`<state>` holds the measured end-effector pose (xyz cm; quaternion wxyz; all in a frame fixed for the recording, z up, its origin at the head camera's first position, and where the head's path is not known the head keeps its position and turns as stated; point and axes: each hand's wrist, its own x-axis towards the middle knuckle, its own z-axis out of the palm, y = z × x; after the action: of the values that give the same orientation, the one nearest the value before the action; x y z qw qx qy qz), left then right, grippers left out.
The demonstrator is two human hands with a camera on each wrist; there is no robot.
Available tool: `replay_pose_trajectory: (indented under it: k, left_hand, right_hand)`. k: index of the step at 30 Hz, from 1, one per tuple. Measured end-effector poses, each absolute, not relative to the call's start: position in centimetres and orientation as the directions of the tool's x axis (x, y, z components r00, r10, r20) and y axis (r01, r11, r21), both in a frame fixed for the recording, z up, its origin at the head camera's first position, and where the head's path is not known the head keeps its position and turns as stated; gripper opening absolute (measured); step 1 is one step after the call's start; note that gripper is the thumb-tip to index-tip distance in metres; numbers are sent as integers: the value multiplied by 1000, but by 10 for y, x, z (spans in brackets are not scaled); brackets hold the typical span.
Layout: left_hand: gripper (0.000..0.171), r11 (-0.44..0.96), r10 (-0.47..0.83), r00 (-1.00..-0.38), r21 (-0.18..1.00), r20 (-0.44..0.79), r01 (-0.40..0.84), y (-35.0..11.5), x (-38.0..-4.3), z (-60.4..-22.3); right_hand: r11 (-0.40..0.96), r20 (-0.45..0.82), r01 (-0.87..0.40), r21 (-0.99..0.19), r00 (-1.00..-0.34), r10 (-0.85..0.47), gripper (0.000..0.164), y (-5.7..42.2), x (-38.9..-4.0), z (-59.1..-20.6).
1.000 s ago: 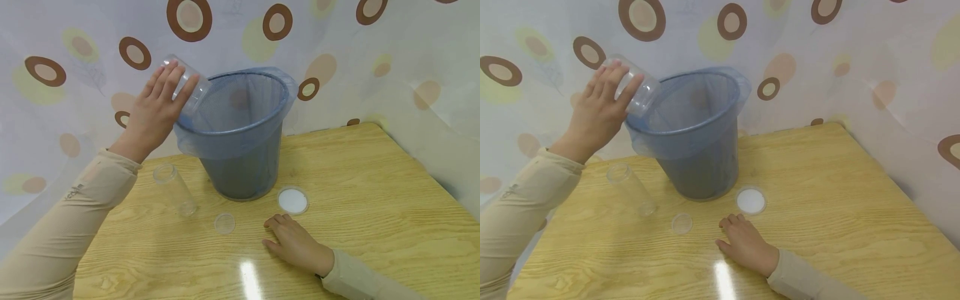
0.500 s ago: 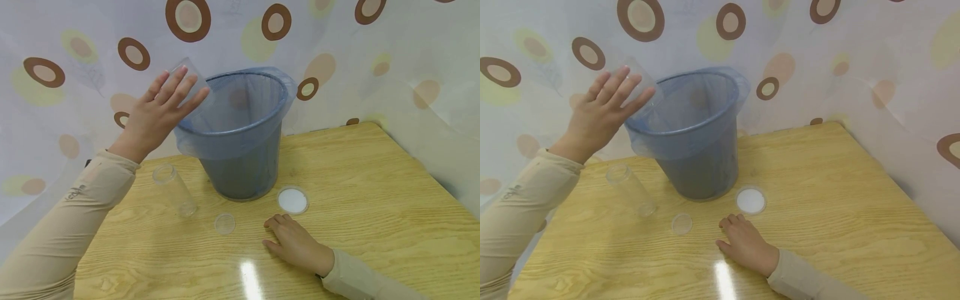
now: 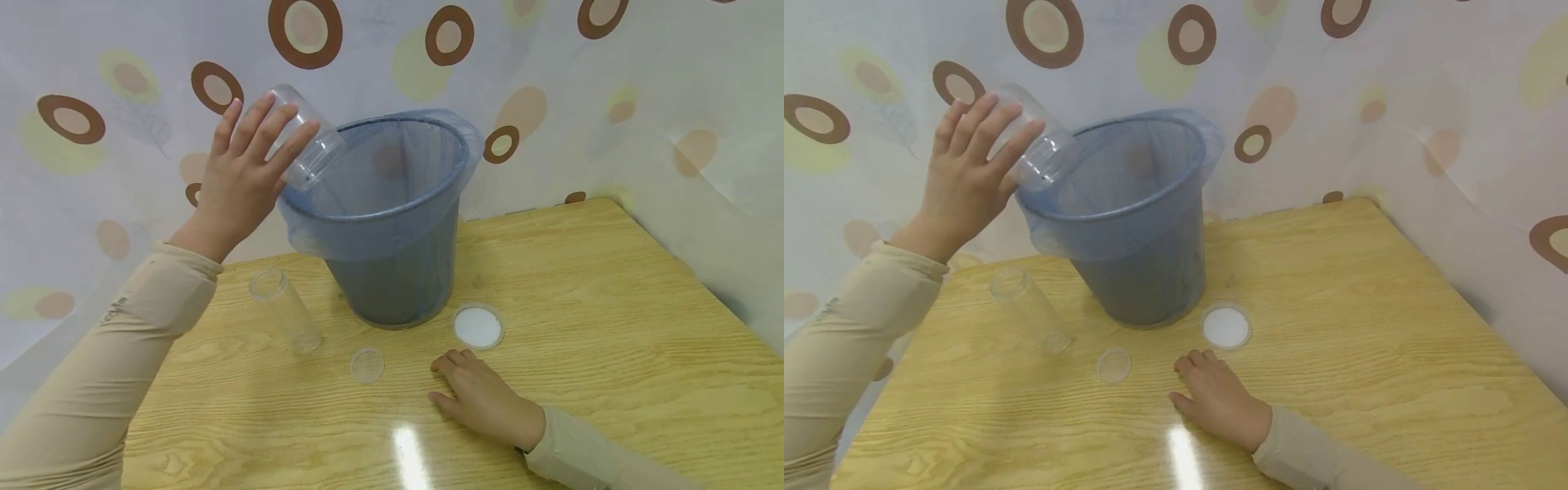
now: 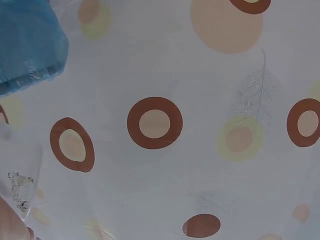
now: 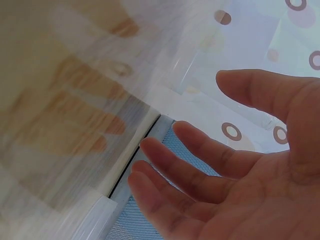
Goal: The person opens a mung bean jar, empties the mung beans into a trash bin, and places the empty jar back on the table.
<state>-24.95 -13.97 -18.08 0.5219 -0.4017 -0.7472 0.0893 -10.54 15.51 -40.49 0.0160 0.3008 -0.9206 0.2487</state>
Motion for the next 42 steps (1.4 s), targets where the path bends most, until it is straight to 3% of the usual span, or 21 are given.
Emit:
replay_pose_trajectory:
  k: [5,9,12,16,21,28,42]
  left_hand:
    - [67,655,710,-97,-603,698,455,-140,-249,-180]
    - [64,648,733,-110,-640,671,413,-140,-248,-181]
    - [68,675,694,-167,-552,700,490,-139,-244,-183]
    - [84,713,579,-244,-339,778,613,-139,-238,-183]
    - [90,677,486,-254,-176,837,715,-139,-230,-185]
    - [90,612,419,-246,-71,874,788,-140,-218,-198]
    - [86,567,257,-264,77,930,820,-131,-193,-221]
  right_hand:
    - [695,175,-562,-449,-818,-548,34,155,-106,-405]
    - [698,171,-559,-449,-820,-546,34,154,-106,-406]
    - [700,167,-554,-450,-822,-544,34,154,-106,-406]
    - [701,166,-554,-449,-823,-544,34,154,-105,-406]
    - [699,168,-554,-453,-822,-544,34,154,-105,-404]
    - [694,180,-557,-455,-822,-541,33,154,-104,-404]
    - [681,231,-585,-440,-807,-544,31,154,-103,-407]
